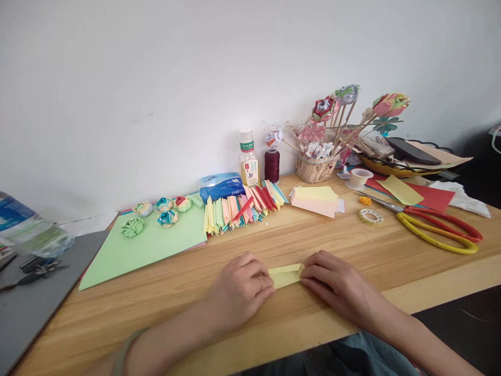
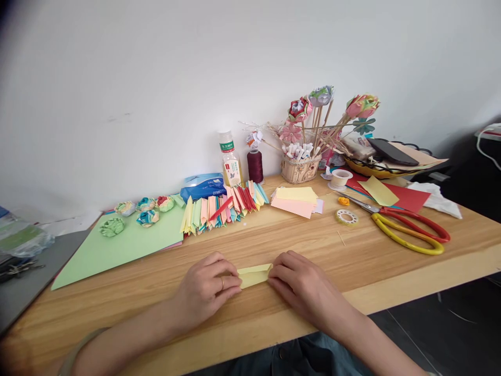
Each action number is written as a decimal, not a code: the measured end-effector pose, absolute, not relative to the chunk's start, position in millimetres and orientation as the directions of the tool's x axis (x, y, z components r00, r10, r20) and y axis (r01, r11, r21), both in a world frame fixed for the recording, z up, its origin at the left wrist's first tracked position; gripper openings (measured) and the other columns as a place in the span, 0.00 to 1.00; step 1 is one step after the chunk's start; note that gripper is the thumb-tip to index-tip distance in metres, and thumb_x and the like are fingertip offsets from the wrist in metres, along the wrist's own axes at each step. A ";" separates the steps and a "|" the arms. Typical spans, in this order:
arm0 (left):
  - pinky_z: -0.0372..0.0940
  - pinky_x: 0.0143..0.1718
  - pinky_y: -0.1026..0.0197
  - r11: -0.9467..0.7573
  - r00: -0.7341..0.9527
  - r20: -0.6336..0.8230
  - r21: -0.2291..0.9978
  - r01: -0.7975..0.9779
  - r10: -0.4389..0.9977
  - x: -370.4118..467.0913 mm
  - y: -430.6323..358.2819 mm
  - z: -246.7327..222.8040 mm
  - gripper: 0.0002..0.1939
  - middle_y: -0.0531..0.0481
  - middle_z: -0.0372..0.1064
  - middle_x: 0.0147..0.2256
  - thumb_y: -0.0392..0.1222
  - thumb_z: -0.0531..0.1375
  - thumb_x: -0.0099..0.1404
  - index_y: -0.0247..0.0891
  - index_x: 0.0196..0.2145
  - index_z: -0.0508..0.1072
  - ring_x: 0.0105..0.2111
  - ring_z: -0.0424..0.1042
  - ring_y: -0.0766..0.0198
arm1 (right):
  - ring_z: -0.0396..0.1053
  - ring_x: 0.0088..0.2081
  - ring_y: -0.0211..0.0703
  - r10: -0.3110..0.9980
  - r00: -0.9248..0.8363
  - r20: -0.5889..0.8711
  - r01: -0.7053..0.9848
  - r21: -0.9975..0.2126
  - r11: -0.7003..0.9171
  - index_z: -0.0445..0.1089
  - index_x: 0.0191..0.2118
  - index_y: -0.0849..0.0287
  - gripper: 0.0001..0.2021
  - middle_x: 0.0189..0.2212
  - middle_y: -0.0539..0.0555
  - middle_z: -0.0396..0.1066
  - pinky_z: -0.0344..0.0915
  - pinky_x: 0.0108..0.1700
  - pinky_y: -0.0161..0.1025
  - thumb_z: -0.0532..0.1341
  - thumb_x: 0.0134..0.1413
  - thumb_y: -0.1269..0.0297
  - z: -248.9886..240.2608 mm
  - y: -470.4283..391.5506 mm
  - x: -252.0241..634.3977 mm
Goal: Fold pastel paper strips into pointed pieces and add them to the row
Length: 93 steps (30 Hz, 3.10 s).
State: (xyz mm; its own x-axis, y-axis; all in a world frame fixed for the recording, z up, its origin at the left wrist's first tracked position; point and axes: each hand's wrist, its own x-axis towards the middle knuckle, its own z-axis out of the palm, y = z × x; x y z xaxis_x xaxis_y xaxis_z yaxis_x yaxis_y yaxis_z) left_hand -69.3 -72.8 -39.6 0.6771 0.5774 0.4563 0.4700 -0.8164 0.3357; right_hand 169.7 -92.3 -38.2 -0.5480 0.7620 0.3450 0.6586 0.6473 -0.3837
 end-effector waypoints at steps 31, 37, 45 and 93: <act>0.63 0.38 0.54 -0.367 0.377 0.111 0.588 0.721 0.920 -52.3 -72.8 -37.0 0.08 0.53 0.64 0.30 0.29 0.62 0.53 0.37 0.23 0.66 0.37 0.64 0.59 | 0.66 0.30 0.41 0.899 -0.382 0.216 0.812 -0.387 0.438 0.63 0.27 0.58 0.08 0.27 0.51 0.65 0.64 0.30 0.37 0.54 0.55 0.72 -38.0 -89.0 155.8; 0.63 0.45 0.55 -0.537 0.526 0.219 0.606 0.587 0.822 -58.6 -72.8 -36.0 0.13 0.51 0.66 0.43 0.29 0.61 0.59 0.42 0.40 0.72 0.44 0.65 0.59 | 0.68 0.35 0.44 0.800 -0.441 0.407 0.799 -0.230 0.556 0.66 0.38 0.59 0.05 0.35 0.57 0.68 0.68 0.34 0.41 0.53 0.59 0.70 -41.8 -92.8 161.2; 0.65 0.43 0.56 -0.602 0.569 0.262 0.562 0.567 0.780 -59.6 -73.5 -39.1 0.11 0.50 0.71 0.36 0.30 0.62 0.60 0.37 0.41 0.75 0.39 0.67 0.60 | 0.66 0.52 0.48 0.553 -0.709 0.438 0.644 0.082 0.761 0.64 0.54 0.67 0.17 0.51 0.61 0.69 0.64 0.53 0.47 0.47 0.63 0.73 -52.5 -106.5 153.1; 0.65 0.34 0.64 -0.922 0.862 0.348 0.018 0.387 0.369 -81.9 -69.9 -48.4 0.12 0.48 0.67 0.31 0.36 0.48 0.72 0.34 0.35 0.69 0.34 0.68 0.65 | 0.67 0.48 0.46 0.659 -0.614 0.435 0.688 -0.115 0.717 0.64 0.53 0.57 0.15 0.47 0.58 0.70 0.64 0.47 0.44 0.52 0.62 0.69 -36.0 -98.8 186.2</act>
